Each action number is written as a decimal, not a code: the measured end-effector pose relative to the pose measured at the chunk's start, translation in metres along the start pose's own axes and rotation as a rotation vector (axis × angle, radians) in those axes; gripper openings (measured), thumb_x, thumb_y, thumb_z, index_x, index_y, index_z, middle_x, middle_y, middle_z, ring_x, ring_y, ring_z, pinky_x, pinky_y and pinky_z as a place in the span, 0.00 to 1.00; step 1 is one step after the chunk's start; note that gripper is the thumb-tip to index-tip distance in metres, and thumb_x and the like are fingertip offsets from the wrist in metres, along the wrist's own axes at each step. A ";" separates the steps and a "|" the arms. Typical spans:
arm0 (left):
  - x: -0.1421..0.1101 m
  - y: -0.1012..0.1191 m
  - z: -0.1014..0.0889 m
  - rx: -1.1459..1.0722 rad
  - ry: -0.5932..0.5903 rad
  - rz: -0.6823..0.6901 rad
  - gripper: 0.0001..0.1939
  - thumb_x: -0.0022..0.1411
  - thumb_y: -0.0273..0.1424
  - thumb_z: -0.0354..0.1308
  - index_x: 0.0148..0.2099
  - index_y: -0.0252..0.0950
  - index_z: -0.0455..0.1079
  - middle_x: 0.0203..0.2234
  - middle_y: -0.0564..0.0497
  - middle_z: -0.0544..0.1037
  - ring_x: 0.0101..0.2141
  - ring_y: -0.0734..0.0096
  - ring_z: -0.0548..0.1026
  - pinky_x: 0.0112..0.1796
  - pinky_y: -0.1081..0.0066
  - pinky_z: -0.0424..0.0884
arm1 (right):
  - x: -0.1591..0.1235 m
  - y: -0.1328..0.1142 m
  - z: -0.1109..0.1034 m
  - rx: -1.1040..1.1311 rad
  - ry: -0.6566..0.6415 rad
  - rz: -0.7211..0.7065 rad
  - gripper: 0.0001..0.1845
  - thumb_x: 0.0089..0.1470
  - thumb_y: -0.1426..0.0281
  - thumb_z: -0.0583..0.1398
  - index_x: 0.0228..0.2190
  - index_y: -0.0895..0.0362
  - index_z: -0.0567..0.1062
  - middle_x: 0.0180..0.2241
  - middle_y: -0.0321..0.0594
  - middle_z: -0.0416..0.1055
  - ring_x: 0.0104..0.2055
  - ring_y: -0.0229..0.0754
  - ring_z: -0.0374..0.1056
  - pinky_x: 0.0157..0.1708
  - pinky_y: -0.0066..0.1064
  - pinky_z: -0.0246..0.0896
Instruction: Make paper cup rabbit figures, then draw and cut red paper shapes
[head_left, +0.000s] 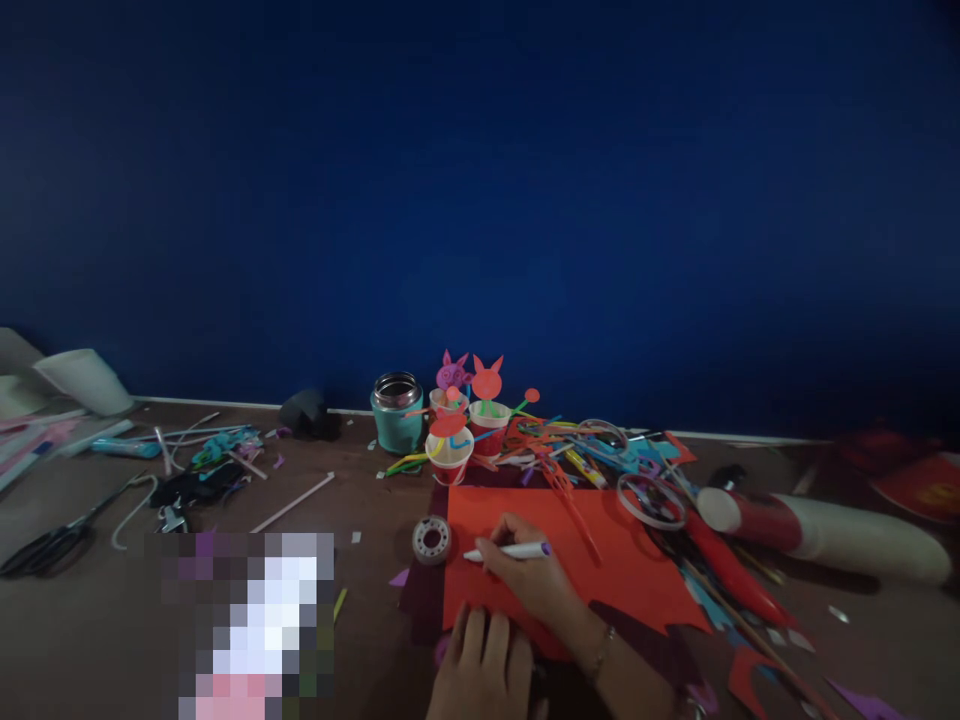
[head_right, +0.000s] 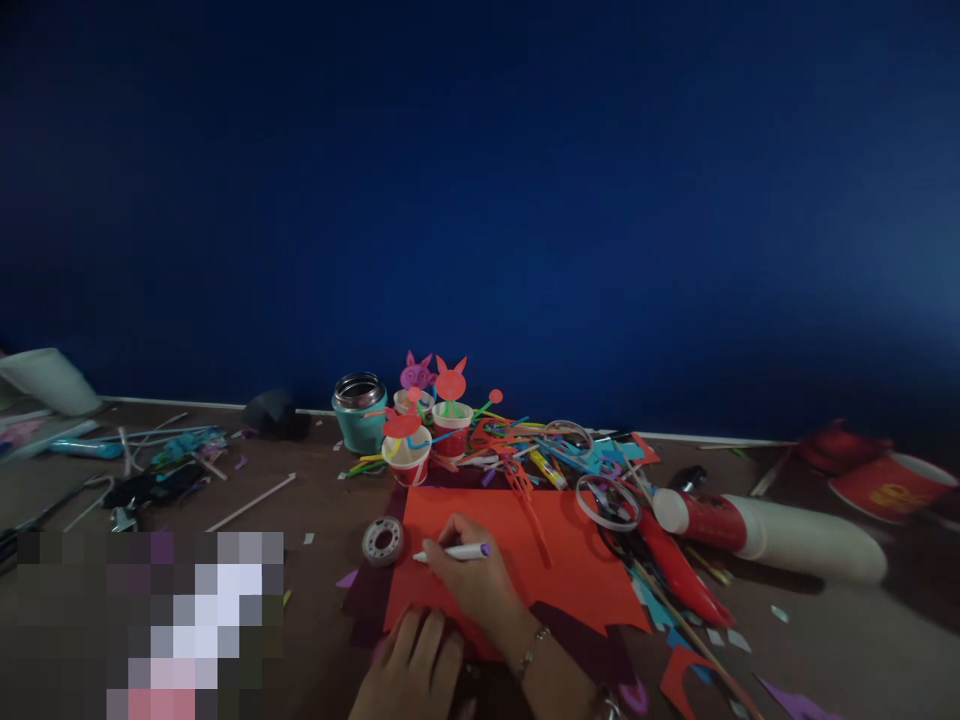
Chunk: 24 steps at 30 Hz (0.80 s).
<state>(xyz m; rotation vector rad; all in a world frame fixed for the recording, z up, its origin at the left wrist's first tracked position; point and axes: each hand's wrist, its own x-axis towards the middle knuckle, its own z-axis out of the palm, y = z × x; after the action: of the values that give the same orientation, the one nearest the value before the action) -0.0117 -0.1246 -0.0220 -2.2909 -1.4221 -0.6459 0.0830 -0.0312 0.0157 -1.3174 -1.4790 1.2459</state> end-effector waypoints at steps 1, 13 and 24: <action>0.000 0.000 0.000 -0.004 0.000 -0.004 0.20 0.52 0.47 0.58 0.41 0.38 0.68 0.36 0.49 0.74 0.38 0.62 0.70 0.37 0.65 0.69 | 0.000 0.000 0.000 0.002 -0.009 0.004 0.11 0.43 0.66 0.58 0.18 0.54 0.61 0.14 0.29 0.63 0.18 0.35 0.58 0.19 0.25 0.52; -0.003 0.000 0.005 -0.018 -0.013 -0.001 0.22 0.52 0.49 0.57 0.42 0.39 0.67 0.37 0.50 0.75 0.38 0.61 0.71 0.36 0.65 0.70 | -0.001 -0.002 -0.001 -0.051 -0.045 0.009 0.10 0.44 0.65 0.59 0.19 0.55 0.63 0.16 0.30 0.65 0.20 0.35 0.60 0.21 0.25 0.53; -0.002 0.001 0.004 -0.023 -0.038 -0.012 0.24 0.48 0.50 0.60 0.41 0.39 0.67 0.37 0.51 0.76 0.38 0.60 0.72 0.35 0.64 0.72 | -0.002 -0.004 0.002 -0.044 -0.057 0.003 0.09 0.40 0.68 0.61 0.17 0.55 0.65 0.16 0.30 0.65 0.20 0.34 0.58 0.20 0.25 0.51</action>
<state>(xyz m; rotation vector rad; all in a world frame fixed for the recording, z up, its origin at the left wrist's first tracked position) -0.0107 -0.1246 -0.0263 -2.3255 -1.4546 -0.6282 0.0807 -0.0331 0.0191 -1.3236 -1.5528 1.2684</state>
